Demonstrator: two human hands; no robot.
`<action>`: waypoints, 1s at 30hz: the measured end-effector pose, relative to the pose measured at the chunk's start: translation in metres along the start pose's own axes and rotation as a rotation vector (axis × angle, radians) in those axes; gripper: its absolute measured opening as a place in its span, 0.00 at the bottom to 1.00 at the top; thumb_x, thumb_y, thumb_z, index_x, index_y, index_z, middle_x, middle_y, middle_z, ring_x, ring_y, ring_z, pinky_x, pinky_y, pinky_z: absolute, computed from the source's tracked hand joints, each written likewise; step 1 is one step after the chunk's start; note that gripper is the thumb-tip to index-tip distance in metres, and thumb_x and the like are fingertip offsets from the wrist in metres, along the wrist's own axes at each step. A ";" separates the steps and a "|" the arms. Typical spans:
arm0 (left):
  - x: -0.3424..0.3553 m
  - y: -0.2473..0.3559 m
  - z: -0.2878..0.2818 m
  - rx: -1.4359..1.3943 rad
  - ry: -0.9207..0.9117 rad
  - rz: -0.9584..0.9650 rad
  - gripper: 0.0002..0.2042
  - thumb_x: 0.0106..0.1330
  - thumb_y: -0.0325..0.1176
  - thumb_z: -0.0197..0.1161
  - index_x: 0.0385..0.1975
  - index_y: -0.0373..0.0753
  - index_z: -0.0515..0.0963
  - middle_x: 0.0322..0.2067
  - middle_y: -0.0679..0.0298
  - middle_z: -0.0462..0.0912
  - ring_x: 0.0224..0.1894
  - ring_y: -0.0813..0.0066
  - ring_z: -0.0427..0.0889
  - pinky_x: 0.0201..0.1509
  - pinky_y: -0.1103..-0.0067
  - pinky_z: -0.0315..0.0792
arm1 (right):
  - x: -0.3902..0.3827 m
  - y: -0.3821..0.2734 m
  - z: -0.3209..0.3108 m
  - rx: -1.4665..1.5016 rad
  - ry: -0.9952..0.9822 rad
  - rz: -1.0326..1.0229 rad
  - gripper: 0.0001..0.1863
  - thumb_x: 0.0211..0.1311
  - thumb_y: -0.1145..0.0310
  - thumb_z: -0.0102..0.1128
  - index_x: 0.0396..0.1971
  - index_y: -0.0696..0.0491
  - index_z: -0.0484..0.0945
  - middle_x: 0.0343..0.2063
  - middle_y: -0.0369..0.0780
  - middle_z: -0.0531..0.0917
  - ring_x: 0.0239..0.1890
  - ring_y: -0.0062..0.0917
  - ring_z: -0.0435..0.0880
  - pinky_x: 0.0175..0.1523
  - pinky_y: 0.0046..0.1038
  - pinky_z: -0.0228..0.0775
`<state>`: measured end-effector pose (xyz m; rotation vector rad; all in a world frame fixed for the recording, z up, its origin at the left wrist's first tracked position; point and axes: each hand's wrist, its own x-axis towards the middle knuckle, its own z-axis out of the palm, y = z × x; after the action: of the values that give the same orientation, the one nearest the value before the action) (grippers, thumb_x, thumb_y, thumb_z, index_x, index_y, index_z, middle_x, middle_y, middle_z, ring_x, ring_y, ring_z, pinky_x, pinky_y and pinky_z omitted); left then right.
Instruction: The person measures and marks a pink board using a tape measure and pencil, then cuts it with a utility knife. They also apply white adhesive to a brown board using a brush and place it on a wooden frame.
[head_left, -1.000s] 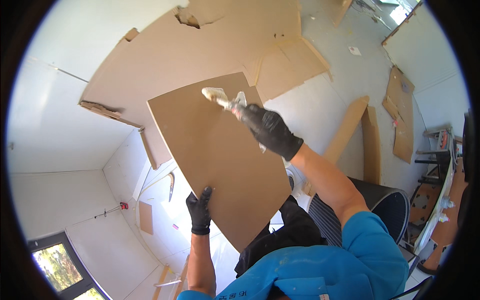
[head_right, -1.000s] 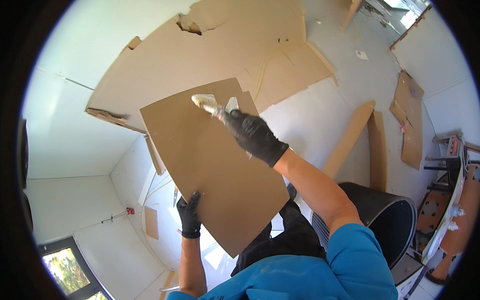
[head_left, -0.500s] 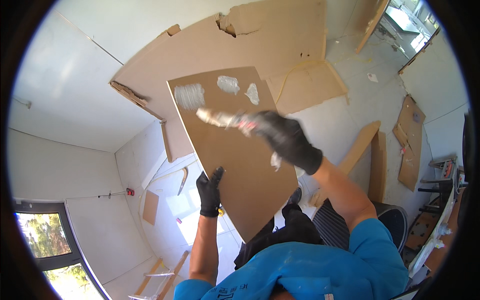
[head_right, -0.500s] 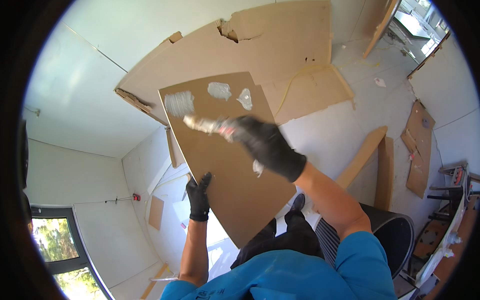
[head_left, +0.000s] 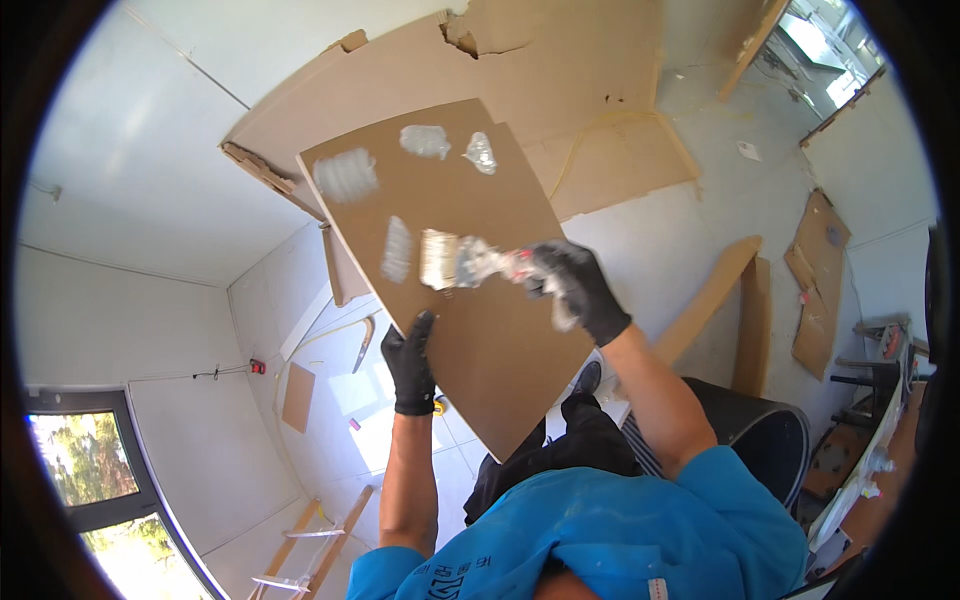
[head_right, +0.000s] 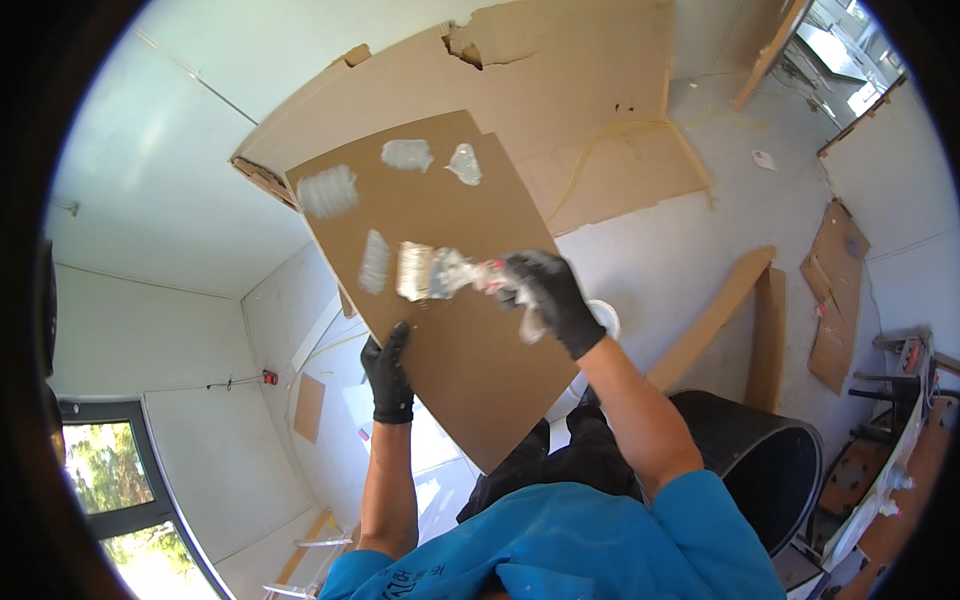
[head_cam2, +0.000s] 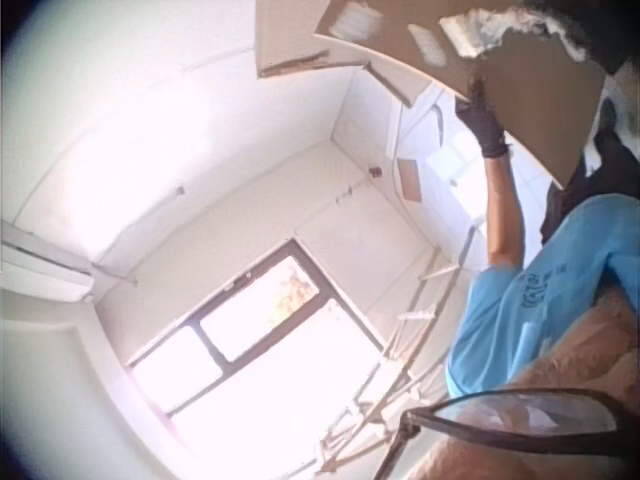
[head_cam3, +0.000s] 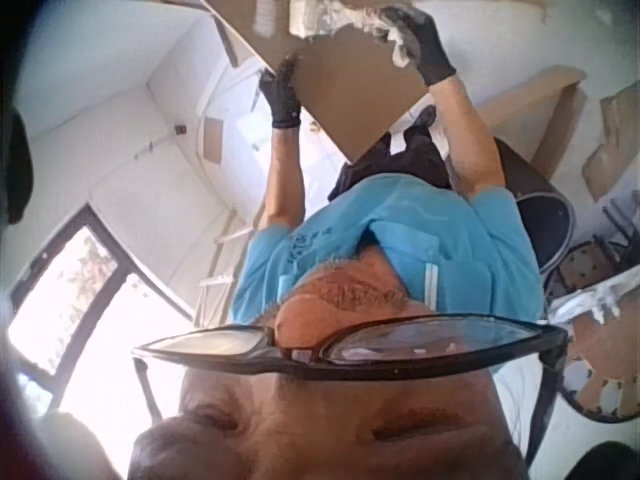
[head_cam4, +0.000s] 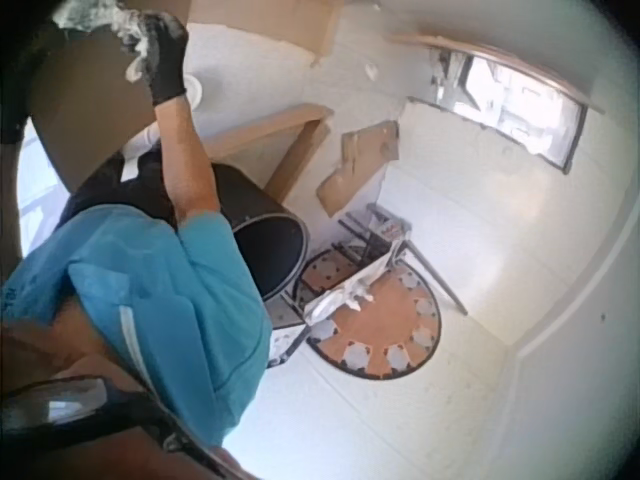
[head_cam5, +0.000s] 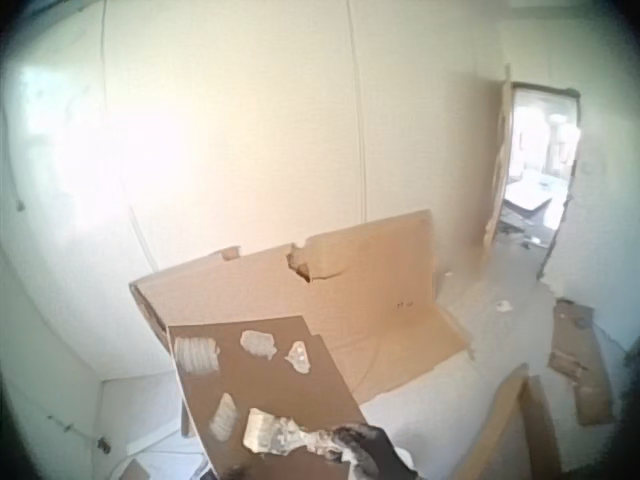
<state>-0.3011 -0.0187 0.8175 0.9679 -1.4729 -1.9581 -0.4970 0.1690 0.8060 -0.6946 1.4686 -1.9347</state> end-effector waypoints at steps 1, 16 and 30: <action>0.000 0.001 -0.003 -0.004 0.030 0.004 0.09 0.66 0.29 0.62 0.41 0.31 0.79 0.34 0.65 0.83 0.34 0.81 0.79 0.39 0.83 0.72 | 0.003 0.001 -0.013 0.062 0.100 -0.004 0.18 0.68 0.60 0.56 0.46 0.60 0.75 0.36 0.41 0.81 0.30 0.24 0.81 0.40 0.27 0.76; -0.003 -0.016 -0.013 -0.081 0.073 0.069 0.11 0.68 0.29 0.57 0.47 0.30 0.74 0.38 0.60 0.82 0.38 0.74 0.80 0.43 0.79 0.74 | 0.036 -0.011 -0.027 -0.463 0.507 -0.271 0.14 0.69 0.65 0.53 0.47 0.58 0.77 0.31 0.37 0.82 0.28 0.17 0.79 0.33 0.22 0.73; 0.021 -0.057 -0.003 -0.232 0.216 0.000 0.12 0.67 0.30 0.58 0.48 0.31 0.75 0.39 0.59 0.81 0.38 0.71 0.81 0.42 0.76 0.76 | -0.043 0.060 -0.011 -1.435 -0.156 -0.695 0.19 0.59 0.73 0.58 0.52 0.52 0.73 0.39 0.43 0.82 0.39 0.39 0.82 0.40 0.34 0.76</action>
<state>-0.3103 -0.0191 0.7571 1.0369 -1.1008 -1.9061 -0.4663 0.1950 0.7430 -2.0860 2.6126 -0.7902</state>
